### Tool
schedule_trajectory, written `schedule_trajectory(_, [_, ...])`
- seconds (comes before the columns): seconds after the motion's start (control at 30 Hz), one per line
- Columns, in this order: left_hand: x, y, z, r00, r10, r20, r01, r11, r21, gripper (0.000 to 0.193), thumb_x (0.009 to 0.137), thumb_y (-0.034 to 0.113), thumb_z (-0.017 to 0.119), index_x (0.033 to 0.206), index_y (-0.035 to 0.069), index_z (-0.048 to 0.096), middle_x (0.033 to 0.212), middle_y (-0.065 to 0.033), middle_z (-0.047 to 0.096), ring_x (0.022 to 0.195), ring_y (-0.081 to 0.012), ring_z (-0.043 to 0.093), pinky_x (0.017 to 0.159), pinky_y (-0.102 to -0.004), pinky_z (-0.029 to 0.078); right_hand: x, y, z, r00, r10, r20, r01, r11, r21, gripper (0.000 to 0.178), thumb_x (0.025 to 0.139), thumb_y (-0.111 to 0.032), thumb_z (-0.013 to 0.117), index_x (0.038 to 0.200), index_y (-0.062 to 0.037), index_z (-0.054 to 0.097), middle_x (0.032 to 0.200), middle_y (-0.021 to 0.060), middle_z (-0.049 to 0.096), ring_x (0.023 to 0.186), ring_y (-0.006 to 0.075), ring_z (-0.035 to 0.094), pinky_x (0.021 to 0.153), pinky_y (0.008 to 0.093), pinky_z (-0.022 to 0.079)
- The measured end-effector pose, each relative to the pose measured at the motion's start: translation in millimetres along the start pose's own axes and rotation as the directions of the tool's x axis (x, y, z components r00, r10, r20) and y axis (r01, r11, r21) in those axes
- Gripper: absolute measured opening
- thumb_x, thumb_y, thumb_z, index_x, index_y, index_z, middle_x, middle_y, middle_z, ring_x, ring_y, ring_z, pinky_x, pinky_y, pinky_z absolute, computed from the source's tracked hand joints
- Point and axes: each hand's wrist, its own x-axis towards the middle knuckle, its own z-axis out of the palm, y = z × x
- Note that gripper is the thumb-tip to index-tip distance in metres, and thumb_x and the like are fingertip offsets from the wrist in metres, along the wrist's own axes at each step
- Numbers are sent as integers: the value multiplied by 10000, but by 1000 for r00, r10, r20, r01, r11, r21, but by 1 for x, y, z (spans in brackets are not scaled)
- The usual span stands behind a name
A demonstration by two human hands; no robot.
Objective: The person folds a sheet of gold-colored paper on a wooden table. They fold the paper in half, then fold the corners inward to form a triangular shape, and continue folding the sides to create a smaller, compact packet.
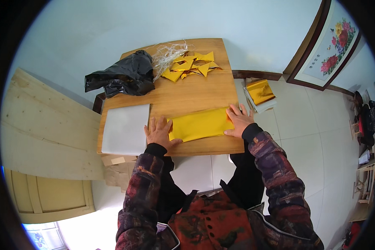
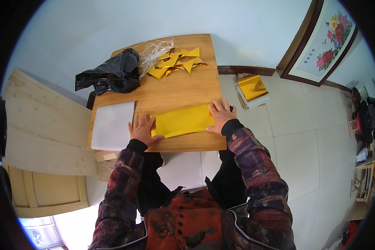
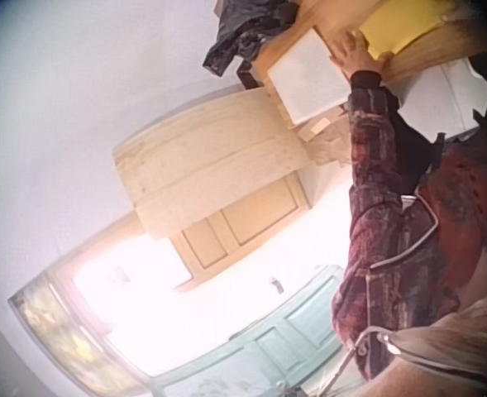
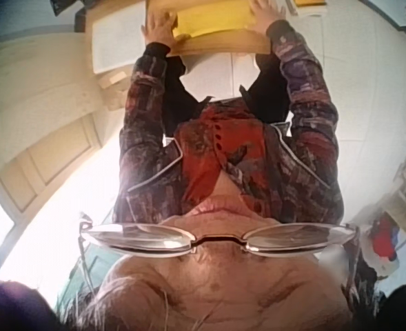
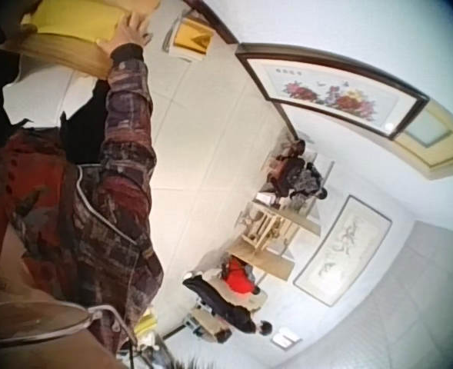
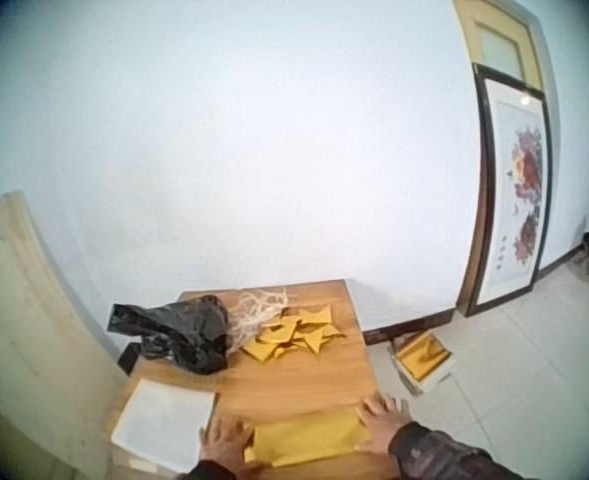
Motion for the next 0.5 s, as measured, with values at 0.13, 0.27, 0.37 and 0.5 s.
schedule_trajectory(0.13, [-1, -2, 1, 1000, 11, -26, -11, 1000, -10, 830, 758, 663, 692, 1450, 258, 475, 1577, -47, 312, 1498, -364, 143, 1166, -635, 80, 2, -2, -5, 1000, -2, 8, 2, 999, -51, 985, 763, -604, 705, 1542, -152, 306, 1645, 38, 152, 1510, 378, 75, 1159, 646, 132])
schedule_trajectory(0.27, [0, 0, -2, 999, 8, -39, -9, 999, -38, 712, 840, 662, 597, 1410, 241, 530, 1572, -50, 332, 1497, -356, 148, 1165, -638, 74, 2, -3, -9, 1000, -8, 13, 8, 999, -37, 927, 811, -651, 635, 1527, -141, 341, 1642, 42, 158, 1509, 376, 75, 1162, 646, 129])
schedule_trajectory(0.37, [6, 4, -6, 1000, -21, -16, 21, 999, -33, 605, 921, 619, 504, 1366, 216, 576, 1561, -48, 359, 1498, -348, 149, 1160, -646, 69, 4, -3, -10, 1000, 0, 10, 0, 1000, 15, 823, 886, -641, 550, 1509, -132, 378, 1638, 34, 173, 1510, 363, 69, 1163, 648, 126])
schedule_trajectory(0.5, [13, 11, -10, 998, -42, -40, 43, 999, 28, 498, 964, 556, 468, 1299, 231, 641, 1528, -12, 416, 1499, -319, 163, 1153, -652, 49, 6, -6, -9, 998, 24, -51, -22, 999, 42, 673, 963, -575, 477, 1464, -127, 454, 1633, 1, 190, 1510, 346, 72, 1164, 641, 134])
